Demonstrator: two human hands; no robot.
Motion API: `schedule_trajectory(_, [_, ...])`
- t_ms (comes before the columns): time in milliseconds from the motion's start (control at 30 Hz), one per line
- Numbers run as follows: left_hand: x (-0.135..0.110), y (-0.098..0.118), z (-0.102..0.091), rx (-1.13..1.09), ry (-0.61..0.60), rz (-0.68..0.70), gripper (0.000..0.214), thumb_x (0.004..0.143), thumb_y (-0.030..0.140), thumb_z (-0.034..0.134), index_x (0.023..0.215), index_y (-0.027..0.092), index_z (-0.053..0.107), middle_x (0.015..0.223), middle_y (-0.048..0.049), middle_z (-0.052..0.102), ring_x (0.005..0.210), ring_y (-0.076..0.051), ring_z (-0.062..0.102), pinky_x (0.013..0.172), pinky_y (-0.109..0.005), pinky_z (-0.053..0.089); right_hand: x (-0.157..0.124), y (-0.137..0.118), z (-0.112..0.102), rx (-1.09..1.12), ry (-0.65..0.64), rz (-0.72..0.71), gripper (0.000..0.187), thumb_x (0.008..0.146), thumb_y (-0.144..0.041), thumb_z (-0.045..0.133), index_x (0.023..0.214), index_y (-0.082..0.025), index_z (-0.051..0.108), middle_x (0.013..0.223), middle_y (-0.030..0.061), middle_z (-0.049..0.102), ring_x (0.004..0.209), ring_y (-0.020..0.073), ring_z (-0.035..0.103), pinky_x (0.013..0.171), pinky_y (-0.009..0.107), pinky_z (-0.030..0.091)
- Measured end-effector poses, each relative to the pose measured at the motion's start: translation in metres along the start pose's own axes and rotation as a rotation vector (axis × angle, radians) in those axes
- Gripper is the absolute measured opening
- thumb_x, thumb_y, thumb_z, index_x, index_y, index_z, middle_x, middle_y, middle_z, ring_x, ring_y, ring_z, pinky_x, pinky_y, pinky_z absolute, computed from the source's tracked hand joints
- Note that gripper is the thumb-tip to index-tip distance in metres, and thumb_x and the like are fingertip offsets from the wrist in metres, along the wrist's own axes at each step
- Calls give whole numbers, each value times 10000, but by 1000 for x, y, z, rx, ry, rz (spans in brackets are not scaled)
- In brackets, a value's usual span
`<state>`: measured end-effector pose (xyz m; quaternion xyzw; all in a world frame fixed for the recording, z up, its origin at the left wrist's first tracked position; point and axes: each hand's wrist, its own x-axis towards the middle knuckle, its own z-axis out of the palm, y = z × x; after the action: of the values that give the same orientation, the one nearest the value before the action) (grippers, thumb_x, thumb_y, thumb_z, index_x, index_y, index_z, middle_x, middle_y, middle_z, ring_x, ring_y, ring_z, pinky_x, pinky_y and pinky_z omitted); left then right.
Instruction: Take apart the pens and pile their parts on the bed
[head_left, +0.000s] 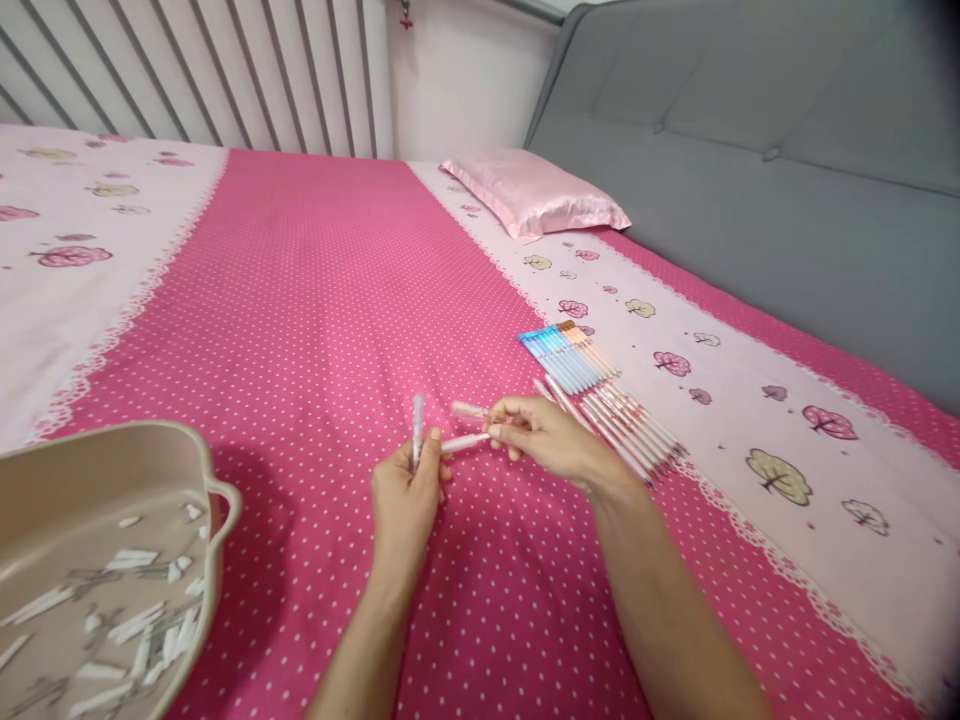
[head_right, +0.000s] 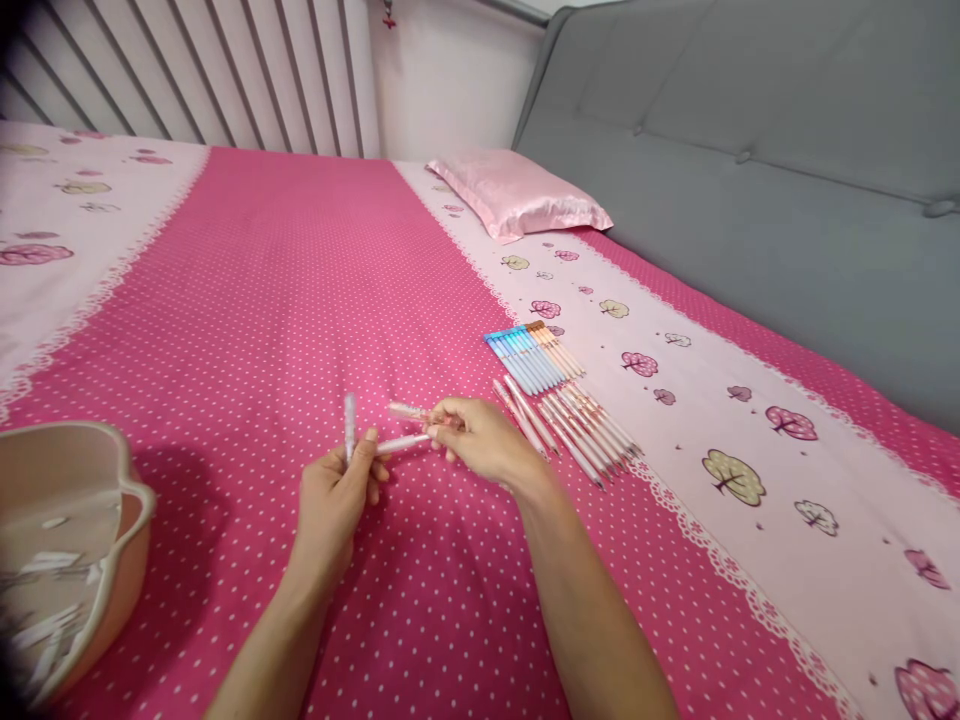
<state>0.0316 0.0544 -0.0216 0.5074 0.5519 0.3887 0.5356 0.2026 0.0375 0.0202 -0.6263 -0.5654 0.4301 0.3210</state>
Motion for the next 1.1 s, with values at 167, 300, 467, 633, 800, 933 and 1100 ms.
schedule_trajectory(167, [5, -1, -11, 89, 156, 27, 438, 740, 545, 505, 556, 150, 553, 387, 28, 430, 339, -80, 336, 356, -203, 238, 0, 7, -16, -43, 134, 37, 156, 782, -191, 467, 712, -176, 605, 641, 0, 582, 562, 112, 508, 570, 248, 378])
schedule_trajectory(300, [8, -2, -18, 258, 271, 75, 437, 729, 537, 502, 529, 154, 562, 370, 21, 421, 345, -108, 354, 371, -226, 223, 0, 20, -30, -88, 244, 38, 143, 752, -152, 466, 681, -179, 587, 614, -8, 572, 558, 113, 501, 562, 237, 382])
schedule_trajectory(467, [5, 1, -13, 298, 42, 74, 397, 713, 493, 534, 520, 156, 619, 338, 40, 353, 321, -92, 284, 377, -217, 172, 6, 30, -25, -80, 199, 76, 183, 772, -123, 444, 707, -195, 599, 642, -10, 586, 601, 123, 532, 598, 247, 395])
schedule_trajectory(633, [1, 8, -9, 301, -32, 150, 275, 642, 433, 639, 750, 192, 716, 413, 31, 450, 367, -104, 305, 403, -211, 183, 10, 24, -15, -59, 224, -40, 175, 788, -183, 519, 864, -246, 663, 945, 20, 658, 923, 179, 568, 849, 350, 378])
schedule_trajectory(800, [-3, 14, -8, 437, 75, 395, 172, 657, 334, 650, 774, 219, 703, 535, 1, 522, 465, -129, 394, 468, -221, 251, 4, 2, 4, 154, 147, -79, 254, 756, -366, 611, 973, -236, 633, 953, 42, 644, 876, 172, 581, 805, 347, 424])
schedule_trajectory(933, [-8, 17, -2, 479, -21, 544, 77, 700, 227, 591, 703, 193, 660, 610, -7, 529, 493, -114, 419, 494, -224, 295, 1, -12, 26, 402, -40, -44, 275, 682, -375, 685, 878, -196, 614, 791, 16, 631, 725, 132, 588, 668, 275, 460])
schedule_trajectory(1100, [-8, 21, -6, 420, -42, 460, 223, 715, 235, 591, 931, 194, 627, 757, -28, 626, 614, -141, 548, 564, -240, 403, 4, -11, 27, 532, 81, 14, 212, 665, -314, 704, 761, -158, 598, 627, -30, 570, 526, 68, 510, 515, 211, 426])
